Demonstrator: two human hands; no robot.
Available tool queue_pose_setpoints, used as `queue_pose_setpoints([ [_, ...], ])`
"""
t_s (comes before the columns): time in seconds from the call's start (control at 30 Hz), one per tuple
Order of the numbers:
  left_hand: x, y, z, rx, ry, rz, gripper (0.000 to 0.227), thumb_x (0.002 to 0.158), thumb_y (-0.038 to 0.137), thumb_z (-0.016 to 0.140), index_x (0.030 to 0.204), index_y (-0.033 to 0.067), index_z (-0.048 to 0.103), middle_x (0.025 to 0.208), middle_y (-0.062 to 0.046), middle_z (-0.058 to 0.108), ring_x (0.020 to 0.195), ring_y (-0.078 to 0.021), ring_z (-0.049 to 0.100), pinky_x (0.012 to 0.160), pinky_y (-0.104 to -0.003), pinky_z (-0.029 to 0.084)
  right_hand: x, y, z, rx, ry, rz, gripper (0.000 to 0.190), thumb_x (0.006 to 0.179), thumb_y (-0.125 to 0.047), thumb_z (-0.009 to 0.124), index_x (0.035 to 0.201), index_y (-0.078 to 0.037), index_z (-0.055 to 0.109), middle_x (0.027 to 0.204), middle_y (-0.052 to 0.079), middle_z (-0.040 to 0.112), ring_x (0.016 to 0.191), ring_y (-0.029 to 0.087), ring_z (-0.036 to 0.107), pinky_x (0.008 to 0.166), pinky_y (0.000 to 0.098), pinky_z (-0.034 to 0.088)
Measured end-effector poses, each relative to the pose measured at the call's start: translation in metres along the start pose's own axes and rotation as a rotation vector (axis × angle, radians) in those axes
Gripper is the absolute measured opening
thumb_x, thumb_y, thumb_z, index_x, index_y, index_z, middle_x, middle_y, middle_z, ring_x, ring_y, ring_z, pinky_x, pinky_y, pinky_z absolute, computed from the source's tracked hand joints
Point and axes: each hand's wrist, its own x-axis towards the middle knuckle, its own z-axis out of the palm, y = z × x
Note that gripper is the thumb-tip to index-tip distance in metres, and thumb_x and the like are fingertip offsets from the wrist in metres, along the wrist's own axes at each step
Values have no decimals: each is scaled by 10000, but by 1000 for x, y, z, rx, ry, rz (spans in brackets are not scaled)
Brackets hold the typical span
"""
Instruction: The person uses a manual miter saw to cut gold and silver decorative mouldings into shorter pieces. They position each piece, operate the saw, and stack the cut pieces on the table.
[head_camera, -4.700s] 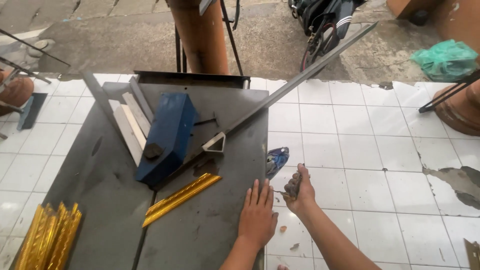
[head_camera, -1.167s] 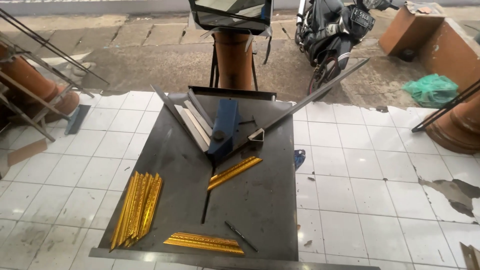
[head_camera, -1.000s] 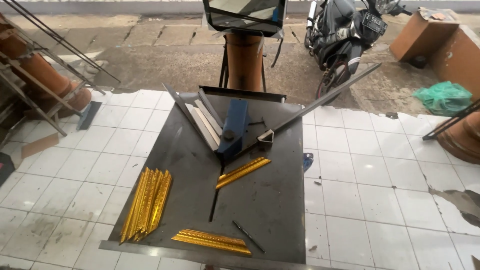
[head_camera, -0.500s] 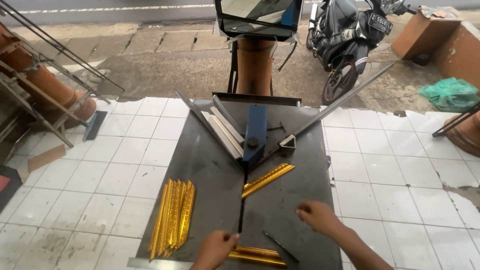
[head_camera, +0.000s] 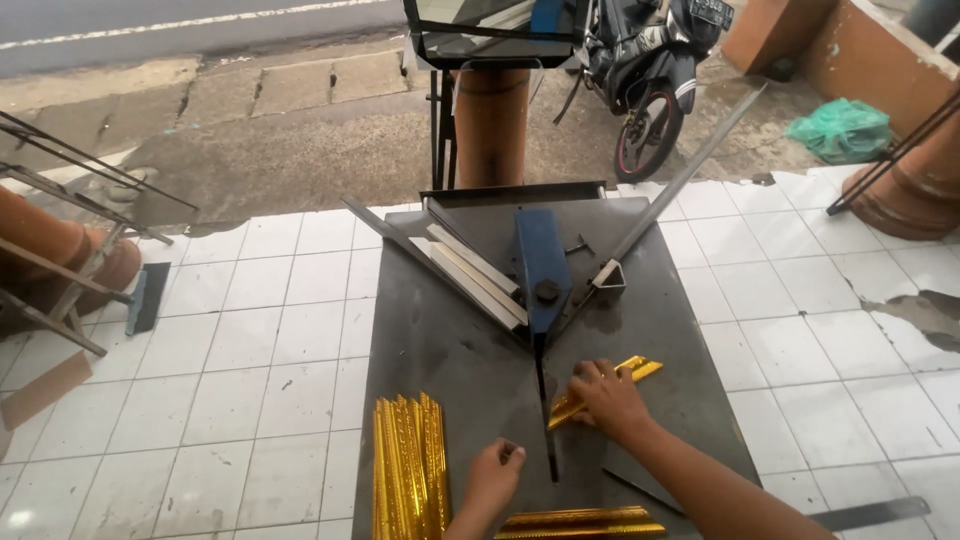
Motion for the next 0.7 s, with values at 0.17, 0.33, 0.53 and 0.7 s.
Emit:
queue_pose_setpoints([
  [0.17, 0, 1, 7, -198, 33, -39, 193, 1123, 261, 662, 1209, 153, 796, 1271, -29, 838, 1217, -205, 766, 1081, -354, 578, -23, 1, -13, 256, -189, -33, 299, 990, -331, 865, 1176, -333, 631, 1305, -76, 660, 1271, 235, 578, 993, 571, 437],
  [0.33, -18, 30, 9, -482, 54, 166, 443, 1006, 168, 801, 1437, 270, 778, 1347, -6, 852, 1051, -164, 808, 812, -313, 662, -37, -25, -60, 874, 154, -213, 246, 961, -125, 822, 871, -189, 603, 968, -7, 752, 905, 206, 621, 807, 369, 510],
  [0.53, -55, 35, -34, -921, 282, 152, 201, 1058, 70, 771, 1187, -68, 836, 1051, -226, 890, 923, -311, 884, 896, -406, 747, -54, -47, -114, 924, -240, 60, 445, 1080, -471, 670, 1493, -321, 602, 1404, 47, 828, 1159, 228, 837, 960, 383, 643],
  [0.7, -88, 13, -83, -156, 482, 36, 611, 1173, 503, 458, 886, 85, 799, 764, -55, 789, 638, -187, 740, 604, -321, 596, -56, -98, -97, 1030, -324, 44, 340, 1082, -468, 628, 1253, -225, 793, 1173, -31, 835, 1025, 145, 752, 899, 324, 558],
])
